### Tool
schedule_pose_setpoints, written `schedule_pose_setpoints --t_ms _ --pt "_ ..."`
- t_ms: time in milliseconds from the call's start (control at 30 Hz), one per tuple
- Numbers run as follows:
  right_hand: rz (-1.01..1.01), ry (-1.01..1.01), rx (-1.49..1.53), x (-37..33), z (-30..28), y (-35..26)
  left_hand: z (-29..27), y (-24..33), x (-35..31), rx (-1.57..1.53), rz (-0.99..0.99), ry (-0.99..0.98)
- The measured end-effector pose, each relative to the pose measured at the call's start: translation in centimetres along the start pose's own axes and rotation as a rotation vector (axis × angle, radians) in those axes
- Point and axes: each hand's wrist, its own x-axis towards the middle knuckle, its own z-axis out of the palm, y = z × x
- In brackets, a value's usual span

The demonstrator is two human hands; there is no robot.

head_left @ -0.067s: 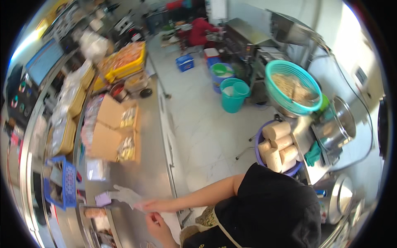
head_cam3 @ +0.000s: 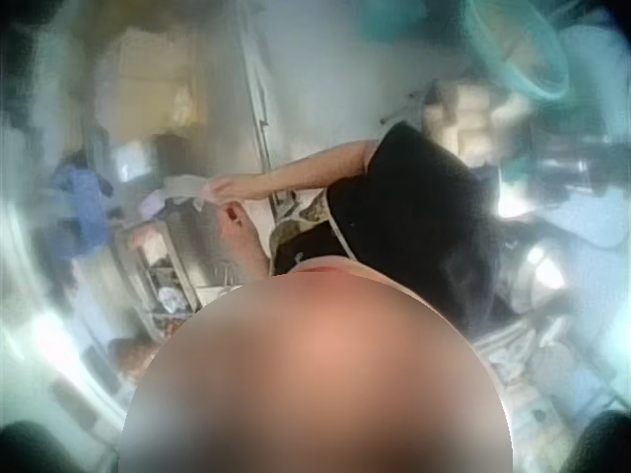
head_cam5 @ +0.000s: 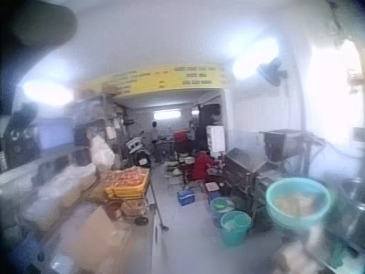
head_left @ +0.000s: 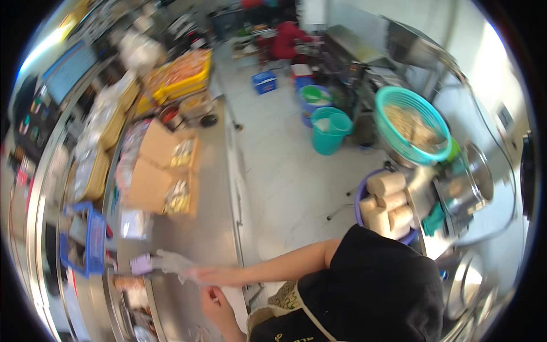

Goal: The person assembles food boxes by placing bean sprouts, greens, and sliced fried items into cardboard containers. They use scissors to cut the fried items and arrange them with other ingredients before closing the boxes.

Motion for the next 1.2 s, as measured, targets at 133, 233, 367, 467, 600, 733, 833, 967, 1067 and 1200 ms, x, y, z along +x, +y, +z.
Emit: schedule_pose_setpoints --t_ms 133,233,367,467,600,733,833,967,1067,1200 --pt "-0.046 -0.078 0.024 1.2 -0.4 -2.3 0.3 2.0 -0.4 0.071 0.206 -0.072" --pt "0.149 -0.174 0.194 4.2 -0.8 -2.1 1.2 2.0 -1.2 -0.012 0.246 -0.047" --pt "-0.042 -0.187 0.021 6.2 0.7 -0.4 1.0 1.9 -2.0 0.036 0.329 -0.022" --pt "0.041 0.026 -0.157 7.0 1.9 0.4 0.1 1.9 -2.4 0.066 0.380 -0.262" --pt "0.087 0.182 -0.543 9.7 3.2 1.5 -4.9 -4.3 -2.0 0.035 0.160 -0.405" --pt "0.200 0.201 -0.562 11.3 3.4 3.0 -16.2 -19.6 1.9 -0.003 -0.205 0.187" --pt "0.336 0.120 -0.578 10.5 3.4 4.5 -26.3 -31.7 5.3 0.427 -0.348 0.540" --pt "0.410 0.080 -0.610 7.8 2.7 5.8 -34.8 -44.0 7.9 0.755 -0.415 0.488" --pt "0.435 0.153 -0.569 6.2 1.3 5.2 -37.1 -49.4 7.1 0.873 -0.551 0.009" --pt "0.422 0.285 -0.497 4.5 -0.8 3.6 -37.2 -47.9 5.5 0.213 -0.563 0.292"
